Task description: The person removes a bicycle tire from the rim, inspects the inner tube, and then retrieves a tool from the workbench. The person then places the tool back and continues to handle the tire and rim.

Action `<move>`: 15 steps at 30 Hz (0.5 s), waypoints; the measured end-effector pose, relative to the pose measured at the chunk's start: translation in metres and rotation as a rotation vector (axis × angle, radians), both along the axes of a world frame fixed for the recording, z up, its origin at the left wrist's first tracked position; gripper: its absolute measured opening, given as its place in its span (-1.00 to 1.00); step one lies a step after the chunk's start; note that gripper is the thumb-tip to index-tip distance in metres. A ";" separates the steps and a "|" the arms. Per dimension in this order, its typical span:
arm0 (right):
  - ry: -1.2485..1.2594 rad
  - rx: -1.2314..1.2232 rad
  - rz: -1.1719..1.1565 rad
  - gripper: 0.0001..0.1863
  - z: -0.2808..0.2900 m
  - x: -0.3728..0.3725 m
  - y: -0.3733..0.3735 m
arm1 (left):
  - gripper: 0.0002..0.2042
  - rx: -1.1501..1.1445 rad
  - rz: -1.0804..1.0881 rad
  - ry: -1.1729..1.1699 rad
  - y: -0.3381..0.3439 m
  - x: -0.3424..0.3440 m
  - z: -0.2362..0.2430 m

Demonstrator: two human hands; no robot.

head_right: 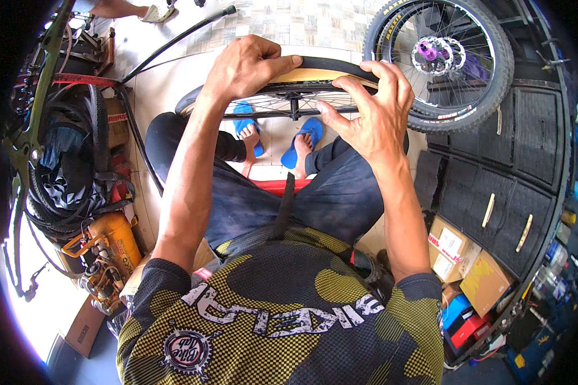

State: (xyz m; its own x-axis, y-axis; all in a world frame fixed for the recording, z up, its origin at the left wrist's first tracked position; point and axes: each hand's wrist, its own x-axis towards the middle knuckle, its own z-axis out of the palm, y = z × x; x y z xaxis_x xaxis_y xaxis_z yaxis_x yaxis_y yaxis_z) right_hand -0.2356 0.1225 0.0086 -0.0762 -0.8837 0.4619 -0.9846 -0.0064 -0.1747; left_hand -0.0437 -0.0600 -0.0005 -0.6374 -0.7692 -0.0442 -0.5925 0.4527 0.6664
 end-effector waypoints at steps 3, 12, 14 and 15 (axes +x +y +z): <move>-0.015 0.000 0.012 -0.53 -0.002 0.001 -0.003 | -0.46 0.014 -0.002 -0.019 -0.002 -0.001 -0.001; -0.026 0.008 0.049 -0.52 0.001 0.006 -0.009 | -0.45 0.010 0.010 0.016 -0.002 0.001 -0.003; -0.030 0.003 0.056 -0.52 0.002 0.007 -0.010 | -0.45 0.006 0.012 0.014 -0.002 0.002 -0.002; -0.031 -0.002 0.059 -0.52 0.001 0.008 -0.010 | -0.45 0.005 0.010 0.006 -0.002 0.002 0.001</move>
